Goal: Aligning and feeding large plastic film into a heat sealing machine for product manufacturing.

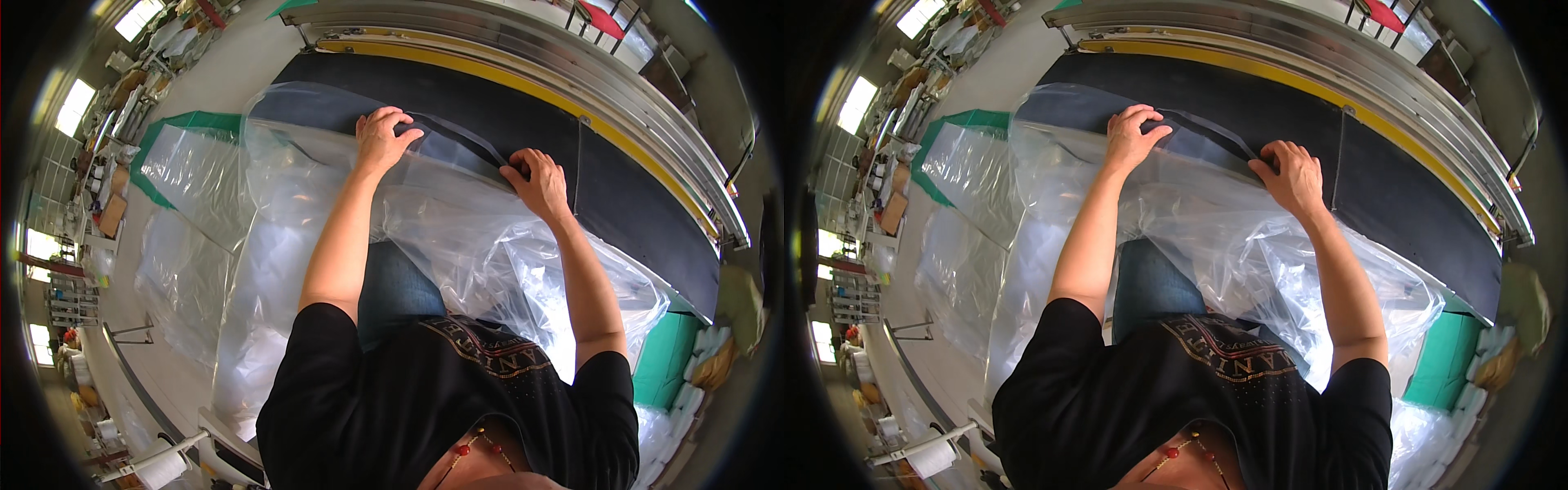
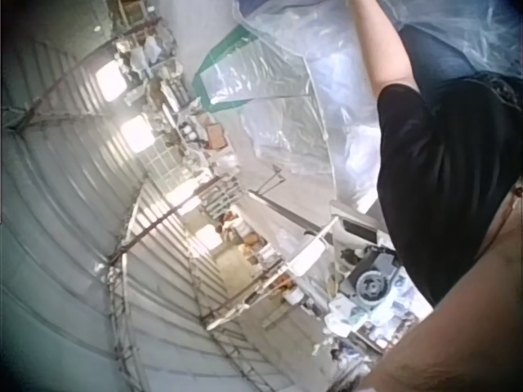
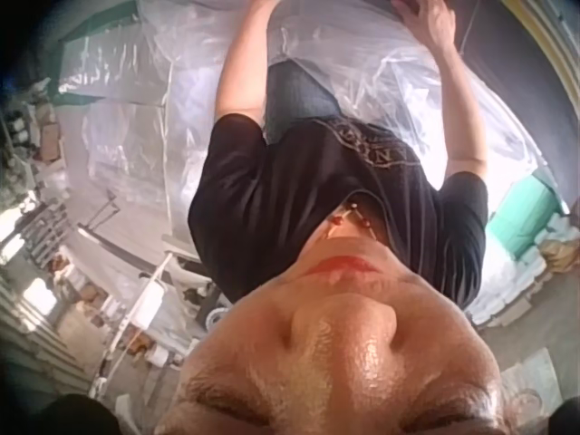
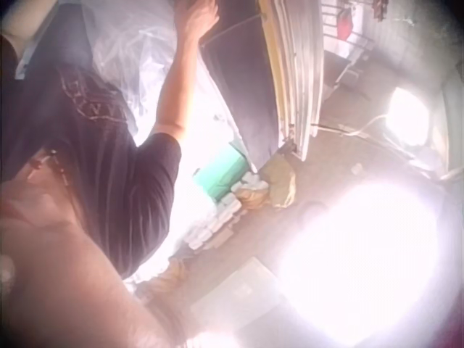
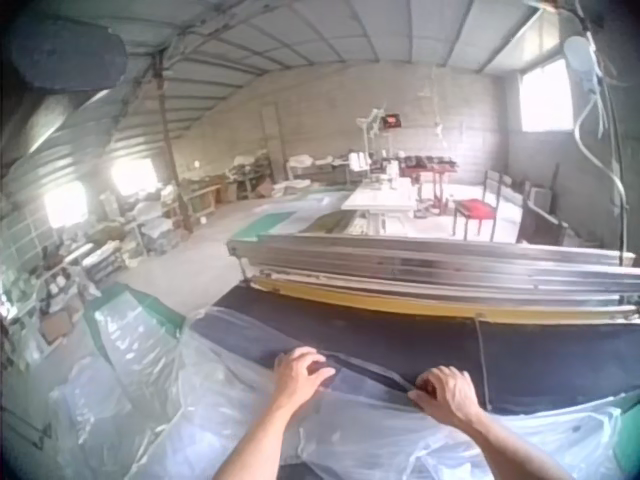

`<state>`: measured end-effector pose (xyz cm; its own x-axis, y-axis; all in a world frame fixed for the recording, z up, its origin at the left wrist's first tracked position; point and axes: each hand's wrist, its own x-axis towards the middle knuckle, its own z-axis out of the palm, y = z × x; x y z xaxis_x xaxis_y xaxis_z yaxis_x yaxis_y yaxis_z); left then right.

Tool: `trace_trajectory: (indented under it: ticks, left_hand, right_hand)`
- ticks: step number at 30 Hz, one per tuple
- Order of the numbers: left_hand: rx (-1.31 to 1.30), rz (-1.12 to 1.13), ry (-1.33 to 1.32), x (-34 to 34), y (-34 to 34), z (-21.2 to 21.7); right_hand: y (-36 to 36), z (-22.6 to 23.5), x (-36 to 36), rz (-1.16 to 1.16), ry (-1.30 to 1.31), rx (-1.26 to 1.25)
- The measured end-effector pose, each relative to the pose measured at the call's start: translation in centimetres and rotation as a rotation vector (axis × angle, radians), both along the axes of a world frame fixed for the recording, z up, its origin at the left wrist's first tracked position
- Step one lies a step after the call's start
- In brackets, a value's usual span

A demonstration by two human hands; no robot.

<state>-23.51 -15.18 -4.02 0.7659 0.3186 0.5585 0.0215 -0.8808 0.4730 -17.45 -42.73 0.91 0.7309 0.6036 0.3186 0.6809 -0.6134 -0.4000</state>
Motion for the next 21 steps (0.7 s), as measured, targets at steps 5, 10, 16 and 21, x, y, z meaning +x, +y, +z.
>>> trace_trajectory:
  ticks: [5,10,16,21]
  left_hand:
    - [0.031,0.058,0.027,0.1,-0.9,0.4]
    - [-0.084,0.075,0.077,1.5,0.2,0.5]
    - [0.036,0.116,-0.011,2.1,-0.5,0.0]
    - [0.03,0.135,0.005,2.0,-0.7,-0.3]
  right_hand:
    - [4.6,0.8,1.2,0.053,-0.011,-0.069]
    - [10.9,-0.1,2.3,0.081,0.002,-0.173]
    - [14.6,-1.0,4.1,0.074,-0.045,-0.2]
    - [14.7,-2.0,5.5,0.083,0.037,-0.079]
